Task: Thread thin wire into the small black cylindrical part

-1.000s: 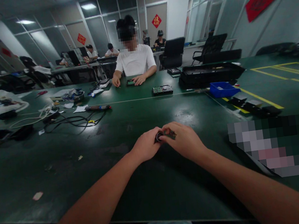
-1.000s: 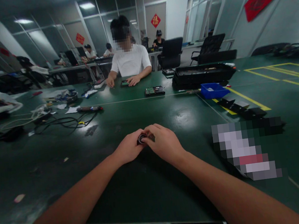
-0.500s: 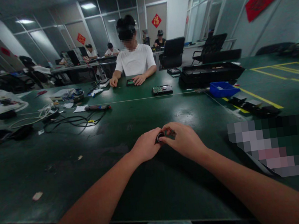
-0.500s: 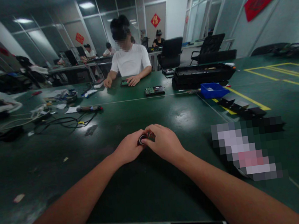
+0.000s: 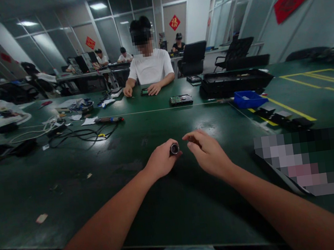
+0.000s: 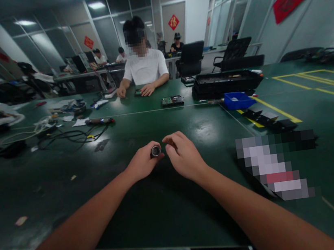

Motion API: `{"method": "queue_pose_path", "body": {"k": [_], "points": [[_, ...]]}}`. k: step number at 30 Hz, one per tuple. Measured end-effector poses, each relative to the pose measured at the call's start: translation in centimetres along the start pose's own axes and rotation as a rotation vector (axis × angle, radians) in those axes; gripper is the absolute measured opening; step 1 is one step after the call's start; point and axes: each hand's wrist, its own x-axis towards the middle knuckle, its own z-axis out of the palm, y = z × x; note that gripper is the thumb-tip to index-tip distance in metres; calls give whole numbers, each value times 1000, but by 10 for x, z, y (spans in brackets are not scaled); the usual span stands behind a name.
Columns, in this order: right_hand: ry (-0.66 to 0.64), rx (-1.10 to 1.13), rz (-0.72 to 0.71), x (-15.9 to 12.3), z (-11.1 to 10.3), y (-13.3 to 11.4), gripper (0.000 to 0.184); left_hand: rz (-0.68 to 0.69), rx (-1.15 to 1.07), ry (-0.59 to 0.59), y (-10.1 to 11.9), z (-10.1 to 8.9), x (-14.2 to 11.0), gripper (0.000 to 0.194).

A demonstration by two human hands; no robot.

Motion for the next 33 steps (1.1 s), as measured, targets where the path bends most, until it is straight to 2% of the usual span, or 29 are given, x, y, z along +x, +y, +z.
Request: {"method": "queue_pose_path", "body": {"k": [4,7,10,13,23,27,31,33], "points": [[100,4,-65,1,-4,-1,24,-64,-29,46,-5,2,3,15],[144,-7,-50,-1,-4,1,23,-93,-53,52,-8,2,4,16],[248,88,-29,-5,-5,2,22,-102,-68,74,-10,1,4,16],[342,217,-69,-9,-5,3,23,-110,-80,93,-13,1,4,16],[202,237,-46,-7,3,8,18,-83,-143,66,-8,1,3,17],[222,210,-27,-5,2,7,19,-81,-161,66,-8,2,2,19],[264,86,-58,-4,-3,3,17,-76,-141,71,-10,2,2,18],[288,6,-78,-4,-4,2,26,-60,-116,67,-11,2,2,18]]}}
